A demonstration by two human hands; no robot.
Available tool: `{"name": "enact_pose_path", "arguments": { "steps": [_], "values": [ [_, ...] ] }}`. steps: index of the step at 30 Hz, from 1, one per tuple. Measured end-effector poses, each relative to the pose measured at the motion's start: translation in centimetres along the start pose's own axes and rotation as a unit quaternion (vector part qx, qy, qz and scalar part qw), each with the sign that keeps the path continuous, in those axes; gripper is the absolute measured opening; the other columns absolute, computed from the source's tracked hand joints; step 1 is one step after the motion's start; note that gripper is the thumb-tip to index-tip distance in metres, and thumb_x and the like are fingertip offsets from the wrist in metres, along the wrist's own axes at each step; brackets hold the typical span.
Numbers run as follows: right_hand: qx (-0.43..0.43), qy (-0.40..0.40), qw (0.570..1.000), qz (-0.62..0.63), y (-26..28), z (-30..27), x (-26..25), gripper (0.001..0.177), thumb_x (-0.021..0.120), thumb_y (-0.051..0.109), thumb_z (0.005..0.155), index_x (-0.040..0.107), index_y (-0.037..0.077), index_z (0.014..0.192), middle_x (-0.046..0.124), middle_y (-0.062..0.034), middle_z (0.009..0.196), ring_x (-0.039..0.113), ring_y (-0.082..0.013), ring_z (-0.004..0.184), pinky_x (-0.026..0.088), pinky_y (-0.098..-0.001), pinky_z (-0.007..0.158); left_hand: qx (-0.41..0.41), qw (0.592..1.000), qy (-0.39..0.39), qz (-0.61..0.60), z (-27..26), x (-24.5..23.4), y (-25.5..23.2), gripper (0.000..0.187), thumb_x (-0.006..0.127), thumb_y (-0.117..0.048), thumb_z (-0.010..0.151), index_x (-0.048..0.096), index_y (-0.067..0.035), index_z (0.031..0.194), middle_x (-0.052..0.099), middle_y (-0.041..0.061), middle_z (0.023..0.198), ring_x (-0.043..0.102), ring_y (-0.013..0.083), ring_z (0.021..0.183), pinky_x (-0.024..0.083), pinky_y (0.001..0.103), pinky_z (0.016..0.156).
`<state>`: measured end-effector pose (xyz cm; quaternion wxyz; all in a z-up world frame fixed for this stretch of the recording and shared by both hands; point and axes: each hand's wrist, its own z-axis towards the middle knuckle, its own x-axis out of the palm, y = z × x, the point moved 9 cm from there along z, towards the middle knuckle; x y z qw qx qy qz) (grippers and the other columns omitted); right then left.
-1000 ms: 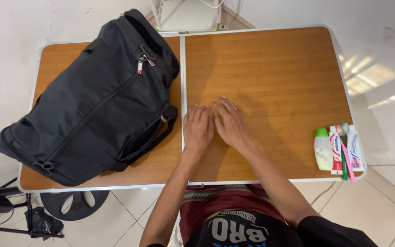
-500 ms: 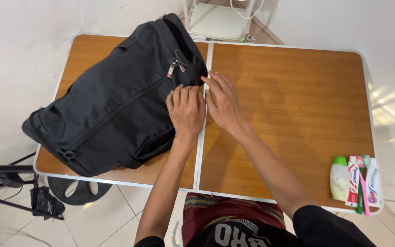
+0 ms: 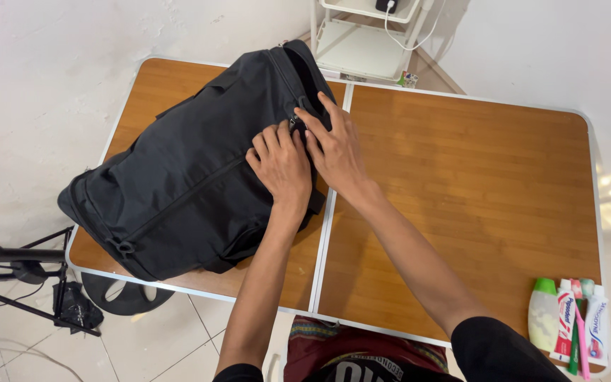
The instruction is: The person unpacks a black duffel bag on a wooden table, removing a toothbrush, toothpaste, and a bottle of liquid. They then remove a folded t-shirt, unfold it on the table, and refold it neatly.
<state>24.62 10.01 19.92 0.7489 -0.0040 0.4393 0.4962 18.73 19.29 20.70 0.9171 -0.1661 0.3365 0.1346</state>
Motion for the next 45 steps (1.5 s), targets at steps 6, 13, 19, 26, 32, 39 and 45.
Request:
{"name": "enact_pose_path", "arguments": {
  "steps": [6, 13, 19, 26, 32, 39, 45],
  "values": [
    [-0.014, 0.021, 1.0, -0.017, 0.0, 1.0, 1.4, 0.044, 0.067, 0.012, 0.1, 0.061, 0.02, 0.143, 0.047, -0.0174, 0.154, 0.05, -0.037, 0.137, 0.041, -0.0493, 0.111, 0.009, 1.0, 0.018, -0.015, 0.2, 1.0, 0.4, 0.015, 0.069, -0.023, 0.099, 0.071, -0.01, 0.106, 0.063, 0.0, 0.093, 0.057, 0.0211, 0.093, 0.041, 0.04, 0.09],
    [-0.009, 0.029, 0.998, -0.057, -0.5, 1.4, 2.1, 0.043, 0.067, 0.015, 0.1, 0.061, 0.021, 0.142, 0.058, -0.01, 0.146, 0.053, -0.0302, 0.133, 0.041, -0.0478, 0.105, 0.003, 0.998, 0.053, -0.043, 0.6, 0.3, 1.0, 0.01, 0.069, -0.02, 0.099, 0.068, -0.011, 0.096, 0.06, 0.001, 0.089, 0.055, 0.0218, 0.091, 0.038, 0.042, 0.088],
    [-0.022, 0.011, 0.996, -0.088, -0.3, 1.1, 2.2, 0.041, 0.067, 0.018, 0.101, 0.062, 0.024, 0.141, 0.061, -0.006, 0.144, 0.053, -0.0267, 0.133, 0.036, -0.0476, 0.108, -0.022, 0.988, 0.114, -0.103, 0.8, 0.0, 2.1, 0.012, 0.063, -0.017, 0.1, 0.066, -0.008, 0.092, 0.06, 0.004, 0.091, 0.054, 0.025, 0.091, 0.037, 0.046, 0.086],
    [-0.012, 0.002, 0.996, -0.083, -0.6, 1.1, 1.5, 0.038, 0.066, 0.015, 0.101, 0.064, 0.023, 0.138, 0.063, -0.0062, 0.14, 0.054, -0.0276, 0.133, 0.033, -0.0508, 0.11, -0.011, 0.992, 0.114, -0.055, 0.9, -0.7, 2.6, 0.014, 0.063, -0.019, 0.097, 0.067, -0.009, 0.087, 0.056, 0.008, 0.093, 0.053, 0.0278, 0.094, 0.037, 0.048, 0.087],
    [0.013, 0.001, 0.996, -0.093, -2.1, 1.0, 1.6, 0.036, 0.066, 0.011, 0.1, 0.065, 0.022, 0.135, 0.063, -0.0074, 0.138, 0.055, -0.03, 0.131, 0.033, -0.052, 0.11, -0.013, 0.994, 0.099, -0.04, 0.4, -2.0, 3.8, 0.014, 0.066, -0.019, 0.095, 0.067, -0.009, 0.085, 0.054, 0.008, 0.094, 0.052, 0.0275, 0.095, 0.036, 0.049, 0.088],
    [0.029, 0.001, 0.989, -0.146, -0.9, 0.6, 1.8, 0.043, 0.065, 0.006, 0.096, 0.064, 0.019, 0.137, 0.057, -0.0122, 0.147, 0.044, -0.0333, 0.141, 0.029, -0.0612, 0.113, 0.008, 0.998, 0.059, -0.029, -0.7, -4.6, 5.2, 0.014, 0.067, -0.018, 0.097, 0.067, -0.008, 0.087, 0.055, 0.011, 0.099, 0.055, 0.0308, 0.109, 0.037, 0.048, 0.095],
    [-0.074, -0.016, 0.992, -0.101, 4.9, -0.7, 2.7, 0.045, 0.07, 0.015, 0.091, 0.064, 0.019, 0.136, 0.047, -0.0193, 0.154, 0.032, -0.0352, 0.144, 0.017, -0.0639, 0.109, 0.026, 0.995, 0.05, -0.077, -0.9, -4.4, 5.6, 0.014, 0.064, -0.016, 0.101, 0.067, -0.005, 0.093, 0.06, 0.017, 0.114, 0.05, 0.0373, 0.132, 0.037, 0.049, 0.107]
  ]
}}
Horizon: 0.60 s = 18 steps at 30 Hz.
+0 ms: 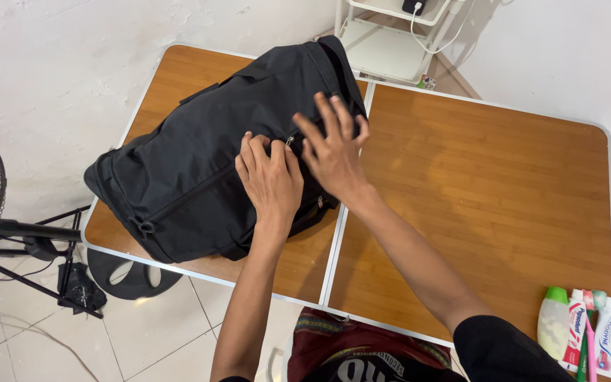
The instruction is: The person unpacks a black duffel bag on a wooden table, removing a toothbrush, toothpaste, and a bottle of liquid. They then remove a folded t-shirt, unfold it on the table, and refold it neatly.
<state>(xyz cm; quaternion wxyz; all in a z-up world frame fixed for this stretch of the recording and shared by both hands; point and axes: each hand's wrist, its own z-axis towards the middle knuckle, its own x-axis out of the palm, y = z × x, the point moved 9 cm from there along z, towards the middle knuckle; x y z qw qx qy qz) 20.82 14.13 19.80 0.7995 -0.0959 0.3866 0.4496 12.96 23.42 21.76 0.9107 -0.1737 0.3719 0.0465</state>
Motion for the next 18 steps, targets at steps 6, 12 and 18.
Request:
{"name": "enact_pose_path", "arguments": {
  "steps": [6, 12, 18],
  "values": [
    [-0.018, 0.006, 1.0, 0.017, 0.4, -0.4, 1.0, 0.025, 0.074, 0.024, 0.101, 0.073, 0.022, 0.126, 0.057, 0.0008, 0.148, 0.042, -0.0214, 0.143, 0.019, -0.0561, 0.111, 0.006, 1.0, 0.01, 0.0, 0.0, -0.5, 0.6, 0.015, 0.065, -0.016, 0.099, 0.067, -0.004, 0.091, 0.06, 0.019, 0.118, 0.049, 0.0394, 0.134, 0.036, 0.05, 0.11],
    [-0.02, -0.008, 1.0, 0.014, -0.7, -0.1, 0.3, 0.012, 0.075, 0.02, 0.098, 0.077, 0.022, 0.11, 0.066, 0.0081, 0.134, 0.05, -0.0166, 0.134, 0.019, -0.0564, 0.11, 0.008, 1.0, 0.013, 0.008, 0.0, -1.4, 0.9, 0.014, 0.065, -0.015, 0.098, 0.068, -0.005, 0.089, 0.06, 0.019, 0.121, 0.047, 0.0404, 0.136, 0.034, 0.052, 0.111],
    [-0.006, -0.018, 1.0, 0.015, -1.6, 0.2, 0.7, 0.008, 0.076, 0.02, 0.098, 0.077, 0.021, 0.106, 0.069, 0.0088, 0.128, 0.053, -0.0174, 0.13, 0.019, -0.0563, 0.109, -0.024, 1.0, 0.007, 0.001, -0.4, -3.8, 3.2, 0.014, 0.066, -0.012, 0.097, 0.068, -0.001, 0.088, 0.057, 0.021, 0.124, 0.045, 0.042, 0.137, 0.033, 0.053, 0.115]
  ]
}}
